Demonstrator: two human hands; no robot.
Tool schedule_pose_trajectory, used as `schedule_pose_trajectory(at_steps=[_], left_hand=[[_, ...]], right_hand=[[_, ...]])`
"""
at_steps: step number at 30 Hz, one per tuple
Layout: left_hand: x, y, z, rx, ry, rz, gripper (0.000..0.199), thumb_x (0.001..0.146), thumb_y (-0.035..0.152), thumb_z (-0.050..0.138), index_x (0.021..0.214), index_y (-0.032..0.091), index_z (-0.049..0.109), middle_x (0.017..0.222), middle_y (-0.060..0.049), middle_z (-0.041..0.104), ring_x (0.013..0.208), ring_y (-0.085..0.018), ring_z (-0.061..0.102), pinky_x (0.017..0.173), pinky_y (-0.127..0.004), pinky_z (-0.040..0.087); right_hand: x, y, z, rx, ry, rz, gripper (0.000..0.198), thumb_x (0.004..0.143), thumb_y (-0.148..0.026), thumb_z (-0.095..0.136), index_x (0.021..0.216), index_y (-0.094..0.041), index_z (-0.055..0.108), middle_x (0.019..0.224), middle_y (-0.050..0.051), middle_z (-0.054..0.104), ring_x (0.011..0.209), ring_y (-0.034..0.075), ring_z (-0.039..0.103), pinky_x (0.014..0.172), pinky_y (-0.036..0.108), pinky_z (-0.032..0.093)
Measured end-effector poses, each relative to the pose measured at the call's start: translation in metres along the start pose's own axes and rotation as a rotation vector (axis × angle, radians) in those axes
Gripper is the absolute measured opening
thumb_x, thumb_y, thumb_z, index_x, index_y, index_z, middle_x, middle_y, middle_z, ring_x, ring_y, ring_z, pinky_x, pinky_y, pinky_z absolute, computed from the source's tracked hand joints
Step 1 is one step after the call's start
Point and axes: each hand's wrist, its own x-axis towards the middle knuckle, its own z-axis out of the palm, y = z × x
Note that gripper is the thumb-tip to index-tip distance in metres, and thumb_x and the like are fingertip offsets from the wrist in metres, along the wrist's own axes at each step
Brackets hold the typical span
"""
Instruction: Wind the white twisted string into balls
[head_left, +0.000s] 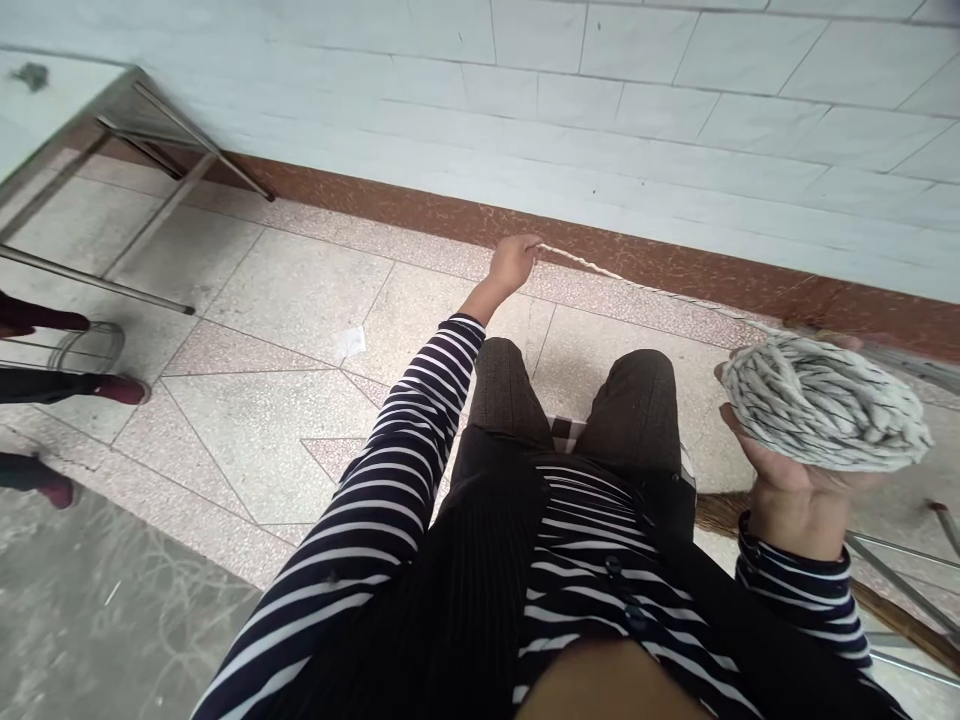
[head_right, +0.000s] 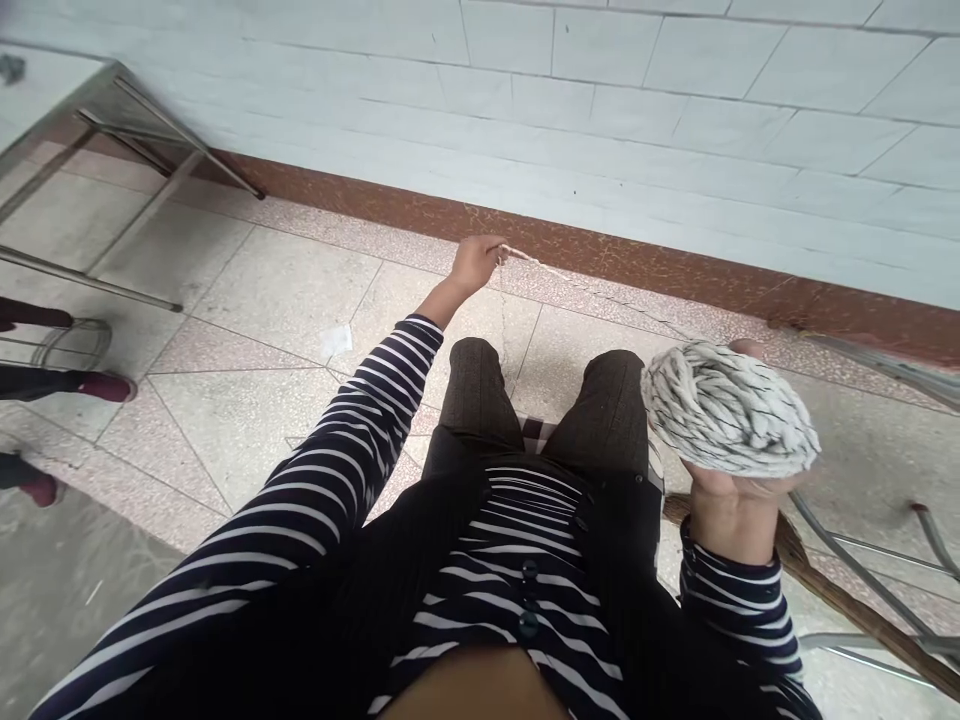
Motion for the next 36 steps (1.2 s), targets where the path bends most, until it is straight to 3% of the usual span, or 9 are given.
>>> schedule_pose_trajectory(at_steps=[4,6,9,13,16,20,22,26,36], left_hand=[[-0.015,0.01,0.031,0.073,-0.277,-0.072,0.04,0.101,0.01,0.058,0.135,0.015,0.08,0.141,-0.017,0.078,0.129,-0.03,0.074,0.119,-0.043,0.054],[-0.033,0.017,0.049,0.045,-0.335,-0.069,0.048,0.1,0.009,0.059,0.145,0.015,0.075,0.147,-0.018,0.076,0.133,-0.031,0.073,0.122,-0.046,0.052],[-0.062,0.037,0.069,-0.193,-0.332,0.021,0.042,0.107,0.015,0.054,0.143,0.013,0.075,0.143,-0.019,0.078,0.13,-0.028,0.075,0.12,-0.045,0.054],[-0.09,0.079,0.086,-0.67,-0.413,0.226,0.041,0.108,0.029,0.066,0.147,0.019,0.072,0.147,-0.017,0.076,0.135,-0.025,0.073,0.123,-0.044,0.053],[-0.104,0.106,0.092,-0.793,-0.416,0.289,0.043,0.104,0.032,0.076,0.145,0.022,0.075,0.148,-0.014,0.076,0.137,-0.026,0.072,0.124,-0.044,0.052],[-0.111,0.114,0.09,-0.649,-0.335,0.24,0.027,0.109,0.036,0.067,0.118,0.018,0.085,0.123,-0.011,0.085,0.119,-0.026,0.079,0.114,-0.045,0.057],[-0.111,0.106,0.085,-0.49,-0.28,0.251,0.028,0.111,0.038,0.065,0.112,0.019,0.086,0.116,-0.009,0.086,0.116,-0.026,0.079,0.12,-0.048,0.054],[-0.109,0.081,0.072,-0.197,-0.179,0.225,0.024,0.112,0.03,0.063,0.117,0.022,0.085,0.127,-0.009,0.086,0.122,-0.024,0.078,0.137,-0.05,0.036],[-0.103,0.056,0.064,-0.065,-0.218,0.137,0.035,0.114,0.021,0.049,0.128,0.019,0.081,0.124,-0.008,0.086,0.118,-0.022,0.077,0.134,-0.042,0.036]], right_hand=[[0.009,0.015,-0.001,0.041,-0.015,0.029,0.079,0.067,-0.055,0.093,0.142,-0.052,0.071,0.148,0.001,0.072,0.161,0.042,0.05,0.116,0.071,0.061],[0.016,0.025,0.001,0.079,-0.007,0.07,0.076,0.069,-0.045,0.089,0.142,-0.049,0.071,0.146,0.002,0.074,0.155,0.04,0.058,0.114,0.068,0.063],[0.029,0.04,0.006,0.137,-0.035,0.159,0.069,0.069,-0.04,0.087,0.136,-0.043,0.075,0.143,0.002,0.076,0.147,0.035,0.065,0.108,0.058,0.068],[0.039,0.053,0.017,0.152,-0.058,0.23,0.076,0.067,-0.035,0.089,0.141,-0.042,0.072,0.146,0.001,0.076,0.147,0.033,0.066,0.106,0.053,0.069],[0.04,0.055,0.021,0.157,-0.065,0.26,0.082,0.062,-0.031,0.089,0.141,-0.041,0.072,0.146,0.001,0.076,0.147,0.032,0.067,0.109,0.052,0.068],[0.035,0.055,0.019,0.141,-0.078,0.283,0.081,0.062,-0.032,0.089,0.141,-0.037,0.073,0.14,0.003,0.078,0.147,0.034,0.067,0.116,0.058,0.063],[0.032,0.055,0.016,0.126,-0.071,0.29,0.081,0.061,-0.032,0.09,0.141,-0.036,0.073,0.136,0.004,0.08,0.146,0.034,0.067,0.119,0.059,0.061],[0.028,0.055,0.013,0.113,-0.075,0.292,0.09,0.058,-0.034,0.093,0.145,-0.036,0.073,0.129,0.004,0.081,0.146,0.033,0.067,0.12,0.054,0.061],[0.026,0.058,0.025,0.113,-0.117,0.314,0.091,0.056,-0.036,0.096,0.144,-0.036,0.073,0.135,0.005,0.08,0.149,0.037,0.065,0.124,0.059,0.057]])
